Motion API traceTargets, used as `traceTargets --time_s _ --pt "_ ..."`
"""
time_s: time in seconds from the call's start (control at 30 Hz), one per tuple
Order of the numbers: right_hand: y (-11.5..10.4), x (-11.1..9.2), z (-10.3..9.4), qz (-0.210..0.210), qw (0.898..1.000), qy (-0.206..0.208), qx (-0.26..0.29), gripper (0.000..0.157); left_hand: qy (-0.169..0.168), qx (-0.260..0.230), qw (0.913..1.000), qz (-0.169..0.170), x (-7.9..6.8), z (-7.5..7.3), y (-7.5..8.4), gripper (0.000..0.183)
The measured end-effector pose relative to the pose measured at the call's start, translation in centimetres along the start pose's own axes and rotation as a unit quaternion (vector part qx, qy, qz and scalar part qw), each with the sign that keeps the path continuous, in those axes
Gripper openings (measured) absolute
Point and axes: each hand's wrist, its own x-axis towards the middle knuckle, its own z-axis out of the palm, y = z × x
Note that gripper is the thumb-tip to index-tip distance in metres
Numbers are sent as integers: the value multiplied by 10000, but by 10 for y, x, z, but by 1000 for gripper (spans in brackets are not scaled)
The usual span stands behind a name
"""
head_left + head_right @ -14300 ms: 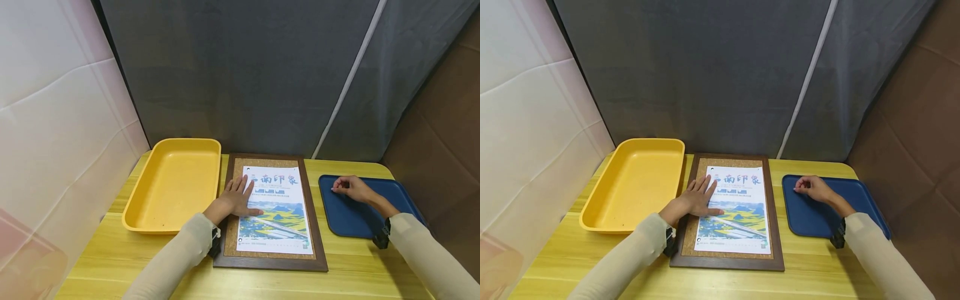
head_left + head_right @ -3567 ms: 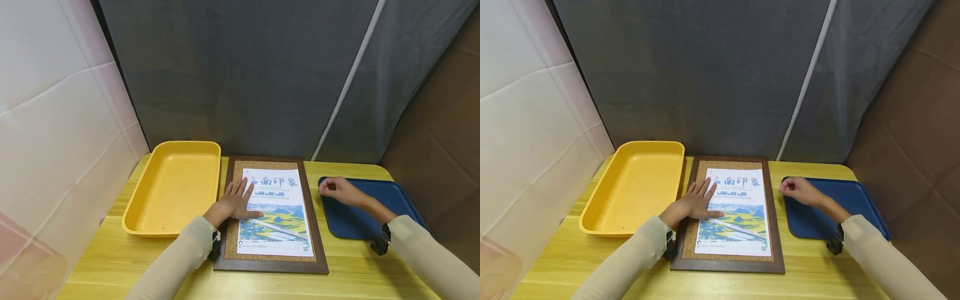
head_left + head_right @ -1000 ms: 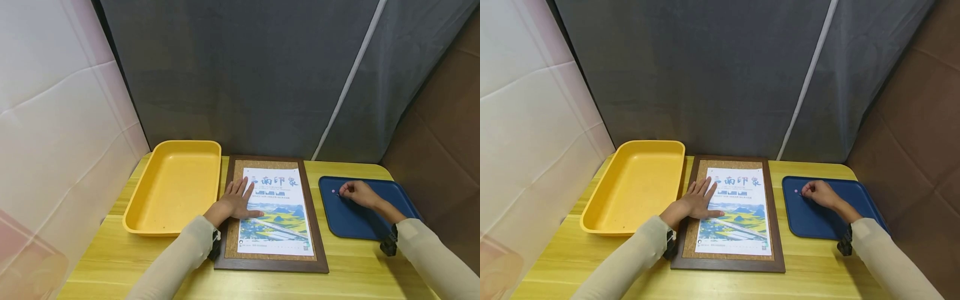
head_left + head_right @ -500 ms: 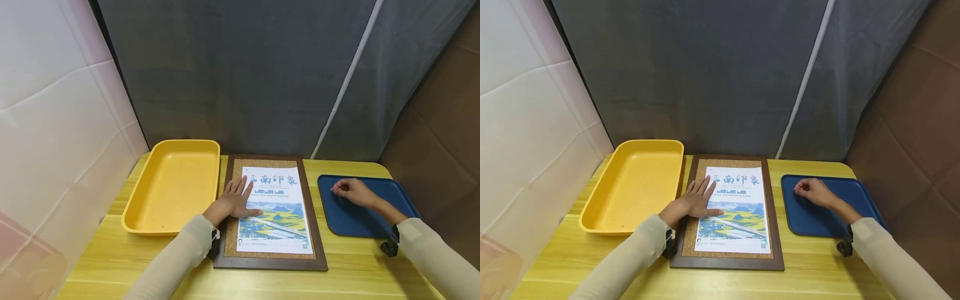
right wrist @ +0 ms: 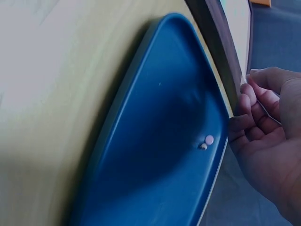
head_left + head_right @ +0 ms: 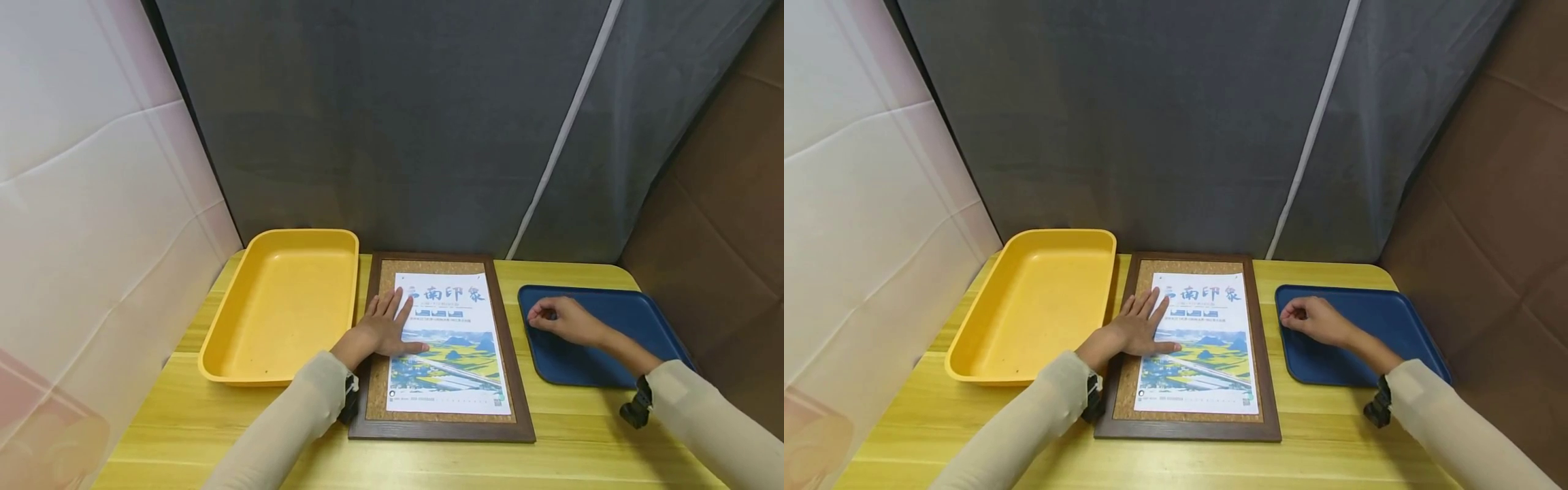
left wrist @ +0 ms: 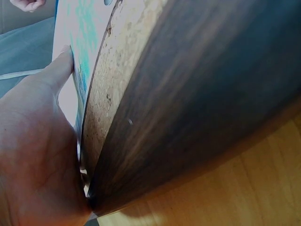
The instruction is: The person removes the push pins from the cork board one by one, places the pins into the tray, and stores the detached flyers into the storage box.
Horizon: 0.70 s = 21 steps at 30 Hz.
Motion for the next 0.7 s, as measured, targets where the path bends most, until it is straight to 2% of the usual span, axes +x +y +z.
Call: traceTargets --time_s 0.13,0.33,0.5,0.7 --pt "-8 -1 3 -159 9997 -148 83 5 -89 -30 10000 -20 2 0 0 114" --pt "-18 -4 8 -408 9982 -377 234 3 23 61 10000 -26 0 -1 1 114" --pt "-27 -7 15 -662 9947 -567 544 9 84 169 9998 -18 -1 -2 1 112" --pt "-39 -11 22 -975 9895 -788 719 7 69 160 9998 -9 -2 -2 1 113"
